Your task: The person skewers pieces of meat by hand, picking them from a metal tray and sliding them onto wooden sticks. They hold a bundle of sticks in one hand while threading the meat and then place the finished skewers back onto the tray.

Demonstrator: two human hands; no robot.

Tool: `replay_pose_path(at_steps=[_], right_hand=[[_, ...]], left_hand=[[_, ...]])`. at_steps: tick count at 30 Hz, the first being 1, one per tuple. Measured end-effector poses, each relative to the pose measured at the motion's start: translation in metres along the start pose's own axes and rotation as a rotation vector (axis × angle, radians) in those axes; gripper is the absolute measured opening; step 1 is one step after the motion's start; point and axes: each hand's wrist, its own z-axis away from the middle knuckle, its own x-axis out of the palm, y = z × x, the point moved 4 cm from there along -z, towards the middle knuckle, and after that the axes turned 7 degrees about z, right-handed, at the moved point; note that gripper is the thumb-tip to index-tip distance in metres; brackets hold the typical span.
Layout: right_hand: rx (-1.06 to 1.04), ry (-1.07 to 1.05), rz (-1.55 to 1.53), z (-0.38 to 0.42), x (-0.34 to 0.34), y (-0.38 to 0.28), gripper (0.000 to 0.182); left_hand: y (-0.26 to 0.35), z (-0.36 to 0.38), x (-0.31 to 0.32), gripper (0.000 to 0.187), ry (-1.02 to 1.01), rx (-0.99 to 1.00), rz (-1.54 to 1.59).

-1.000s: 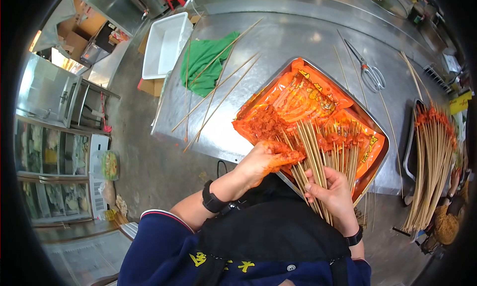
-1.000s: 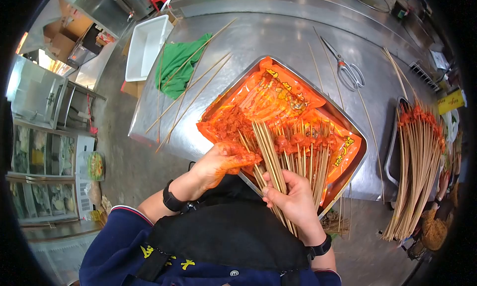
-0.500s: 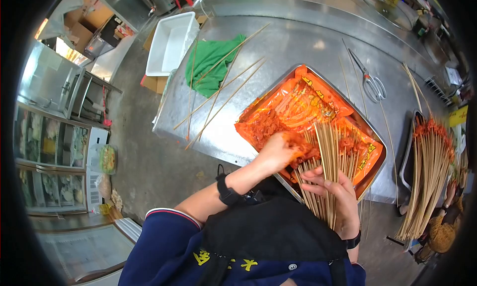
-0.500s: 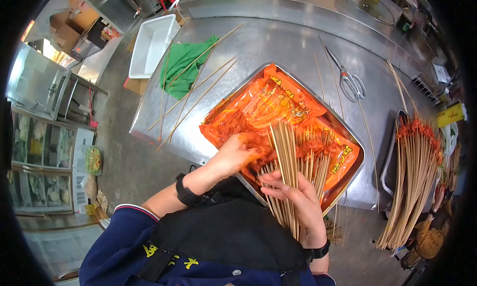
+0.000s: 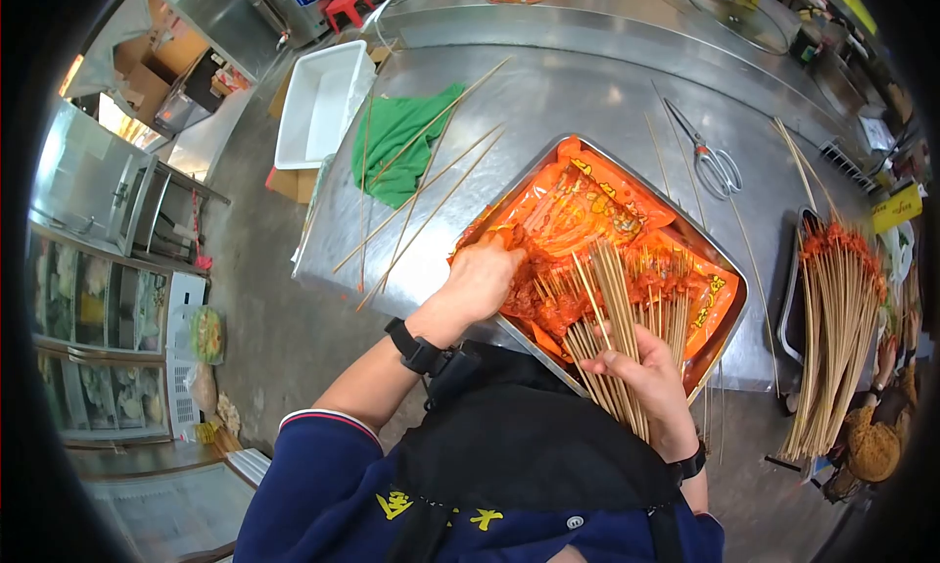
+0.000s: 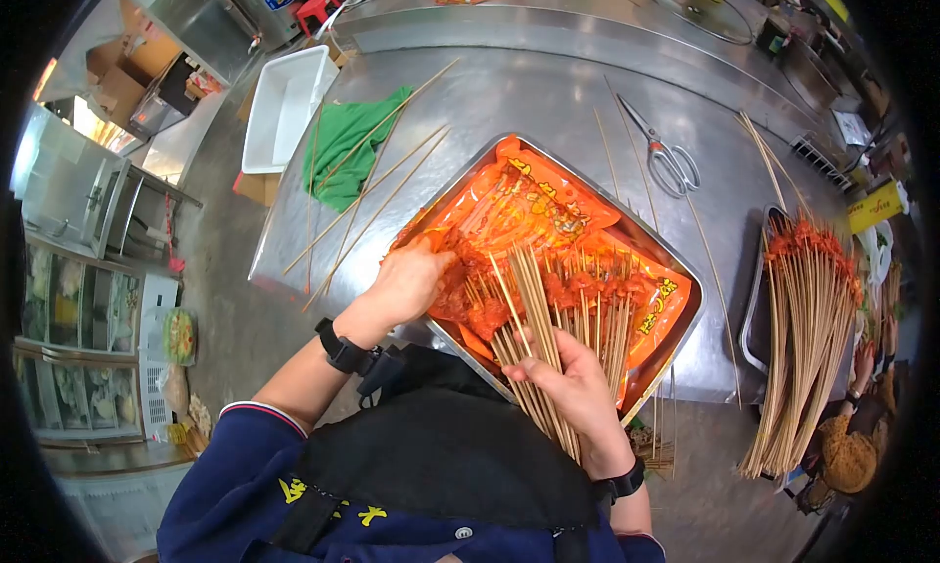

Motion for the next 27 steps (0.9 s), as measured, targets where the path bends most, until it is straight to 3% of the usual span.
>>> replay_pose_path(at_steps=[6, 13, 15, 19, 21, 22, 25, 27], right_hand=[[-0.025, -0.036, -0.013, -0.005, -0.002, 0.007, 0.032], [-0.047, -0.055, -0.027, -0.006, -0.001, 0.009, 0.032], [-0.051, -0.047, -0.021, -0.005, -0.002, 0.007, 0.031], [-0.057, -0.030, -0.075, -0.006, -0.008, 0.013, 0.028], [-0.051, -0.057, -0.076, -0.005, -0.012, 0.015, 0.027], [-0.038, -0.079, -0.062, -0.004, -0.014, 0.016, 0.026], [-0.019, -0.089, -0.056, -0.002, -0.015, 0.012, 0.022], [-0.005, -0.088, -0.055, -0.001, -0.017, 0.011, 0.018]], left_hand=[[0.009, 0.005, 0.005, 0.014, 0.018, 0.149, 0.084], [0.007, -0.003, 0.014, 0.019, -0.085, 0.061, -0.037], [0.007, -0.005, 0.015, 0.018, -0.196, -0.017, -0.030], [0.010, 0.002, -0.001, 0.019, -0.076, -0.078, -0.012], [0.001, 0.006, -0.005, 0.024, 0.231, -0.137, 0.853], [0.008, 0.009, -0.012, 0.024, 0.232, -0.139, 0.840], [0.024, 0.018, -0.007, 0.020, 0.125, -0.516, 1.722], [0.036, 0.020, -0.001, 0.020, 0.167, -0.516, 1.859]])
